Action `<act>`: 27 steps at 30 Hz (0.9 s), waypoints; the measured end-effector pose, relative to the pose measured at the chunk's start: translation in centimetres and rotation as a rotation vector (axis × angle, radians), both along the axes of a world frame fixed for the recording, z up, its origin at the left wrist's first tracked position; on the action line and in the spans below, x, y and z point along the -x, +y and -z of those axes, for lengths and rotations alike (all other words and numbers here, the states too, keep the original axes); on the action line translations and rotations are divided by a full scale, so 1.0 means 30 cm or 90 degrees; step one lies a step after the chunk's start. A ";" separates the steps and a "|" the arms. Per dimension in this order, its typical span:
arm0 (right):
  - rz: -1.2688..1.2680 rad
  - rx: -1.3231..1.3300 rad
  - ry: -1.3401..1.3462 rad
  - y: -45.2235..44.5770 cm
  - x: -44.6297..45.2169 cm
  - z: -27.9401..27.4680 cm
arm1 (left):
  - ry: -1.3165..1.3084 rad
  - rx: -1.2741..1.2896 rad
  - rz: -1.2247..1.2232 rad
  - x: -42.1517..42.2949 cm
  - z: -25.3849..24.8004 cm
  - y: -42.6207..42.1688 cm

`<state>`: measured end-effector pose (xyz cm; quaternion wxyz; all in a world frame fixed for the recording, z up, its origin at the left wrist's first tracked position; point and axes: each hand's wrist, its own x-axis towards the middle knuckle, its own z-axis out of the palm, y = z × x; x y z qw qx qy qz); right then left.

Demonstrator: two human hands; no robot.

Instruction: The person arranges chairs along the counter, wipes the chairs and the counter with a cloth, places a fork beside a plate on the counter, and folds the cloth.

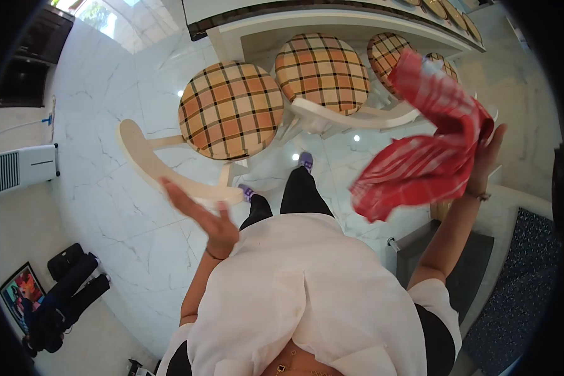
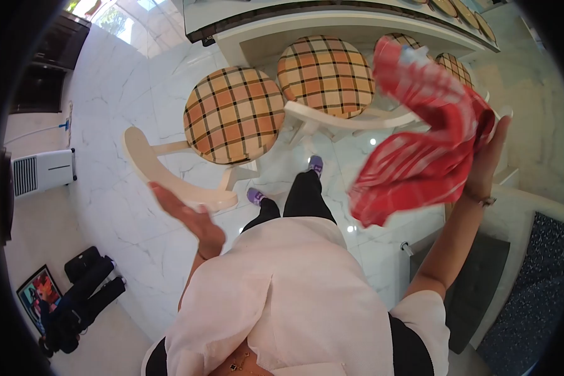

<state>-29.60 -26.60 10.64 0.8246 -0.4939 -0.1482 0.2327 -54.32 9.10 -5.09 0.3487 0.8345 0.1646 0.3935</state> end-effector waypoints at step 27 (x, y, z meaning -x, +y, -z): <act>-0.899 0.316 -0.380 0.218 -0.505 0.589 | -0.129 0.471 -0.270 -0.848 0.283 -0.545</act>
